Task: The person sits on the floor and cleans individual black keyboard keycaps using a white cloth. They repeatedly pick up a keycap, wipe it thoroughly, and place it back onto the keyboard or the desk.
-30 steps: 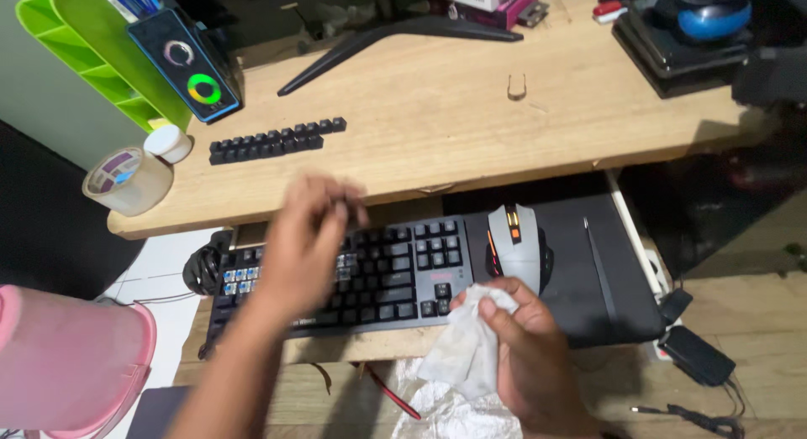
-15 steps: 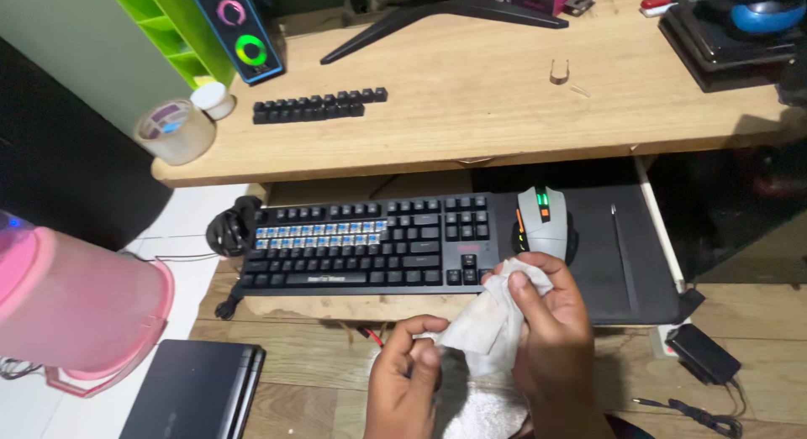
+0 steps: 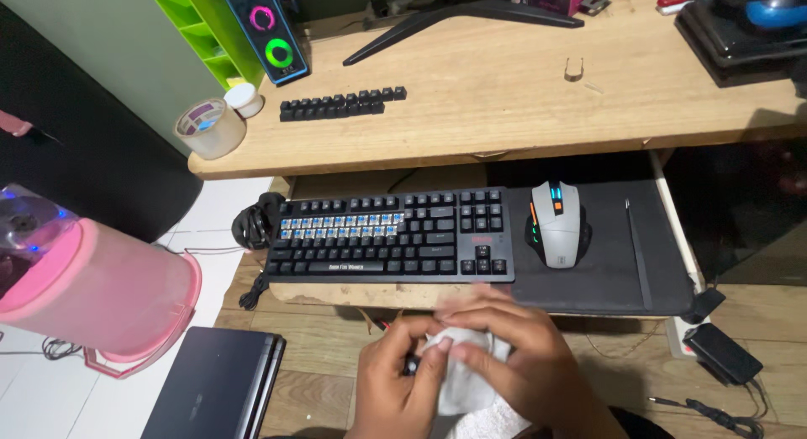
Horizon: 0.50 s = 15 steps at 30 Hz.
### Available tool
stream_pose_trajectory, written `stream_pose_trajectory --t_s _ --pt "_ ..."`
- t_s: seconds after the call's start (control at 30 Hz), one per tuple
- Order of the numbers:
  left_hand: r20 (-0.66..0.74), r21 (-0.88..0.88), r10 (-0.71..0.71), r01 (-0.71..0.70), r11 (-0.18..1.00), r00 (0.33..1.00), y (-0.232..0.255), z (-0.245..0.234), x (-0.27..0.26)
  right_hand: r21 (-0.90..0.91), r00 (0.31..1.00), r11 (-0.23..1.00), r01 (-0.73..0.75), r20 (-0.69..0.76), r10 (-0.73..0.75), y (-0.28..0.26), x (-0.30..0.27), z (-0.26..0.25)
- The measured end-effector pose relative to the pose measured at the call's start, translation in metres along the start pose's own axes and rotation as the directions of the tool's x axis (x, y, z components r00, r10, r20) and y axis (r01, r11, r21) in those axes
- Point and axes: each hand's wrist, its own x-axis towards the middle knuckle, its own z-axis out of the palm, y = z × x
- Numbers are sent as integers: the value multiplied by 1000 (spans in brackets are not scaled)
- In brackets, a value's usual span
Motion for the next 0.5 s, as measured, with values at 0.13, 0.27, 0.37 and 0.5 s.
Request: stream_pose_trajectory --t_s 0.13,0.27,0.37,0.5 --pt "29 -604 -334 283 745 942 -14 8 2 265 833 834 -484 -153 532 19 -16 9" --pt "79 -919 -313 191 346 947 -14 7 4 162 796 854 -494 -311 519 11 -14 -1" --pt "106 -957 -262 170 236 959 -7 5 7 70 799 864 -498 -351 489 2 -7 1" --pt "131 -942 -211 188 278 969 -5 6 7 73 837 870 -488 -242 490 -4 -3 0"
